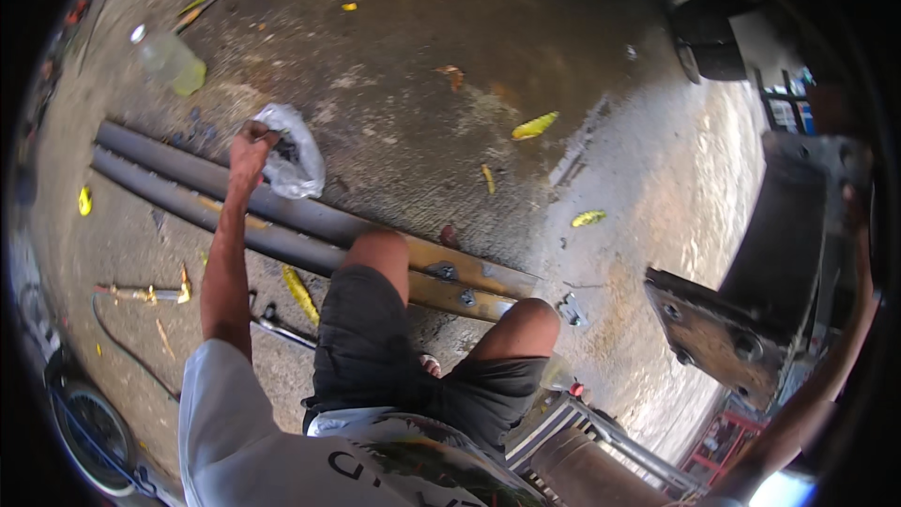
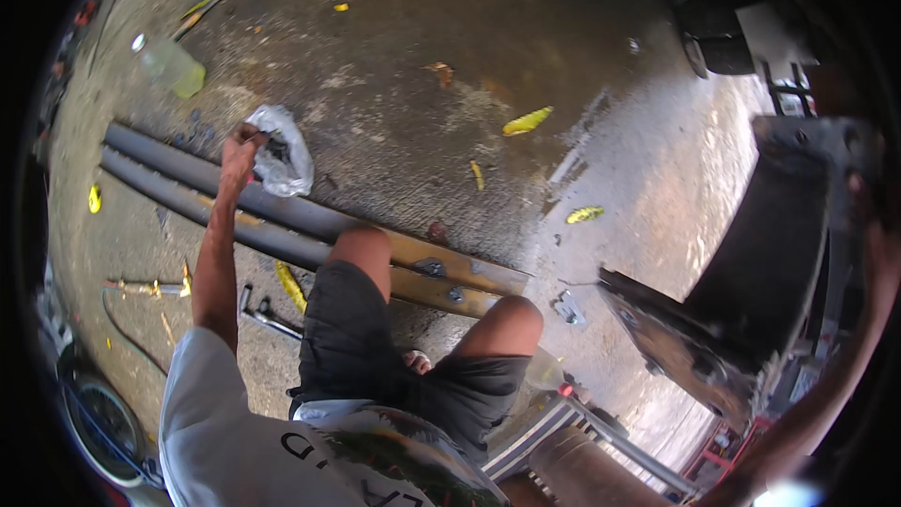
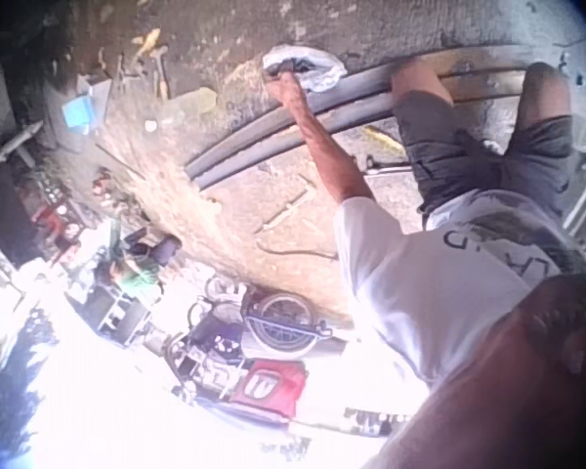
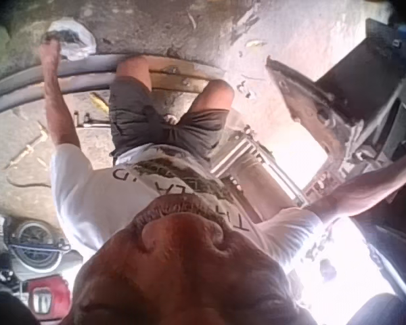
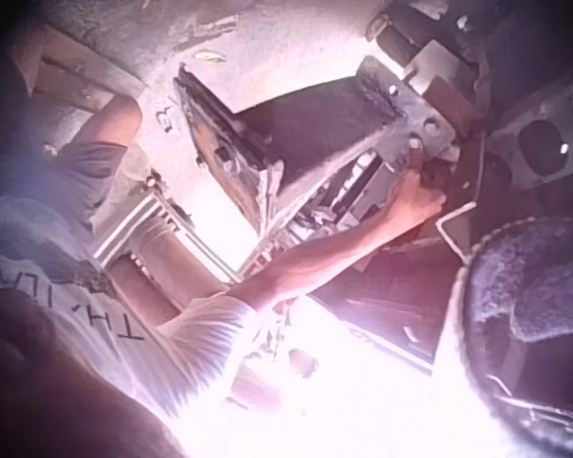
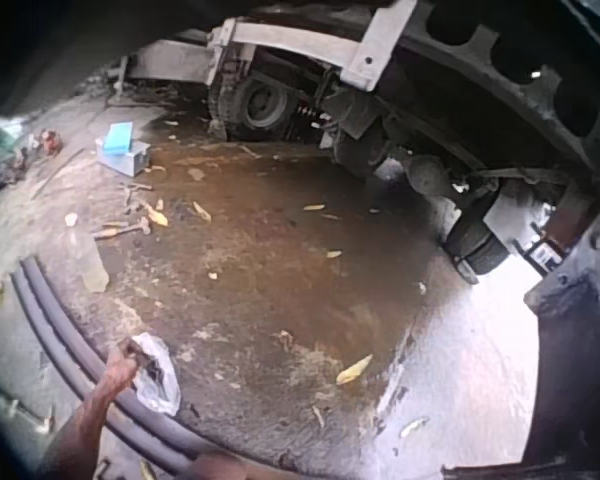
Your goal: The person works under a raised vehicle, using a hammer and wrench to adjust and tighten bolts on a metal suspension bracket. They insert bolts and tighten them with a wrench, focusing on securing the bracket to the vehicle frame.
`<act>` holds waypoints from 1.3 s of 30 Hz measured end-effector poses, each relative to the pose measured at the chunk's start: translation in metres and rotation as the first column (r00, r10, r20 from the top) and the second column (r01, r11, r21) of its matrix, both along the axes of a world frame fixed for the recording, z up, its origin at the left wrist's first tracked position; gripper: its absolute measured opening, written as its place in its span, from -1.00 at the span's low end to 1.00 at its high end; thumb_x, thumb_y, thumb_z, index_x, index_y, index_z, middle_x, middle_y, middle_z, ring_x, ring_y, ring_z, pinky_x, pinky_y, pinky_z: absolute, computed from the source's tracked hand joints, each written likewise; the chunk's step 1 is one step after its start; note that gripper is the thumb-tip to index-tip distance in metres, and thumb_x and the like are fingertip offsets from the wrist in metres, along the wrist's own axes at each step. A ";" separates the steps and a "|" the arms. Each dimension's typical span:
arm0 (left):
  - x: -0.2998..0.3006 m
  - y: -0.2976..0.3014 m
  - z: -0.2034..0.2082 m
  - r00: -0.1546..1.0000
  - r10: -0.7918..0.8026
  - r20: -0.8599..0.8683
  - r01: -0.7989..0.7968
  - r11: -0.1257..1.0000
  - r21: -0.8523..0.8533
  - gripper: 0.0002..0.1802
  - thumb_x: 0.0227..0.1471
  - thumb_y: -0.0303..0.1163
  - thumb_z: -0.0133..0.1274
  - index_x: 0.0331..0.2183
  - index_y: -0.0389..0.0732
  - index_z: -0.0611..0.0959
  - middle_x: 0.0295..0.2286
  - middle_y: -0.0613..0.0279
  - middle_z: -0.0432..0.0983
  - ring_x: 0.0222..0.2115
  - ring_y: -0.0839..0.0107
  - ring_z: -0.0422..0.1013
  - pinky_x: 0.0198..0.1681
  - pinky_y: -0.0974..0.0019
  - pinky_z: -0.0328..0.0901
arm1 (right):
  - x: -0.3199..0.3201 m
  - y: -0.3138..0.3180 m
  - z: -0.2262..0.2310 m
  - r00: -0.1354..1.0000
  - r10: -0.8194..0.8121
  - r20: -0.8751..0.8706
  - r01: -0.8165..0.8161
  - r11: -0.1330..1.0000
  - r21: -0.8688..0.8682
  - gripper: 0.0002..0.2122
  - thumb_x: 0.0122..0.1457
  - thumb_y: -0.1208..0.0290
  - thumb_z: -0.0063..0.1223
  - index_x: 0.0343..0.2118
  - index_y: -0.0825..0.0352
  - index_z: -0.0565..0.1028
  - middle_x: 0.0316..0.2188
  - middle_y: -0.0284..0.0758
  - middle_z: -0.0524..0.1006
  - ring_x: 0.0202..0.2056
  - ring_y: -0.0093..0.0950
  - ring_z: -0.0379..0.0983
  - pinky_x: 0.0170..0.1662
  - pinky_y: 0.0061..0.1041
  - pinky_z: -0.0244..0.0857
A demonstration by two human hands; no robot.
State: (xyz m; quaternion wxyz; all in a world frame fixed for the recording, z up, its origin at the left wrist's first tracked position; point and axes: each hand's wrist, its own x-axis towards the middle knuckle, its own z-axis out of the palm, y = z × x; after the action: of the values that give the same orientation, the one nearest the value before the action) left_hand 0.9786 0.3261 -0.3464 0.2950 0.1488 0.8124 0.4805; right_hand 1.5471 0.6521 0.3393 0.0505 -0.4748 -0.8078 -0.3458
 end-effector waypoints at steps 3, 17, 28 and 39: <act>0.021 0.015 0.020 0.975 -0.119 0.186 0.065 0.960 0.274 -0.83 0.03 -0.46 0.22 -0.30 -0.19 0.57 -0.47 0.41 0.48 -0.51 0.64 0.33 -0.47 0.49 0.24 | -0.008 -0.029 0.015 0.980 -0.189 -0.066 0.186 0.981 -0.048 -0.27 0.12 -0.06 0.27 0.22 0.41 0.41 0.13 -0.07 0.50 0.12 -0.29 0.45 0.19 -0.35 0.25; 0.251 0.167 0.363 0.666 -0.742 0.076 0.196 0.272 0.942 -0.69 0.14 -0.65 0.07 -0.04 -0.31 0.56 -0.09 0.02 0.51 -0.11 0.25 0.60 -0.73 0.72 0.30 | -0.002 -0.029 -0.011 0.989 0.011 -0.144 -0.013 1.000 -0.014 -0.40 0.06 -0.09 0.29 0.19 -0.07 0.50 -0.04 -0.27 0.65 -0.08 -0.26 0.62 0.07 -0.26 0.44; 0.351 0.282 0.499 0.574 -0.719 -0.391 0.710 0.200 0.675 -0.61 -0.03 -0.44 0.39 -0.17 -0.26 0.58 -0.40 0.17 0.65 -0.67 0.62 0.39 -0.66 0.45 0.25 | -0.022 -0.042 -0.010 0.991 -0.100 -0.084 0.107 0.991 0.080 -0.41 -0.02 -0.18 0.34 -0.03 0.16 0.64 -0.27 -0.25 0.69 -0.22 -0.28 0.66 -0.09 -0.31 0.53; 0.355 0.272 0.521 0.541 -0.674 -0.503 0.797 0.219 0.563 -0.65 -0.04 -0.46 0.37 -0.20 -0.28 0.61 -0.46 0.20 0.67 -0.70 0.62 0.34 -0.67 0.44 0.21 | -0.022 -0.048 -0.010 0.979 -0.093 -0.179 0.094 0.996 -0.005 -0.42 -0.03 -0.11 0.39 -0.02 0.17 0.63 -0.28 -0.20 0.69 -0.24 -0.29 0.66 -0.13 -0.29 0.52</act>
State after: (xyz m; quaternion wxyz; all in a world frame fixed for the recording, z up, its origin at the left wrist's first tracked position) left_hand 1.3337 0.5982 0.1747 0.3349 0.6564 0.3871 0.5542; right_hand 1.5250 0.6045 0.3296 0.1075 -0.5413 -0.7761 -0.3052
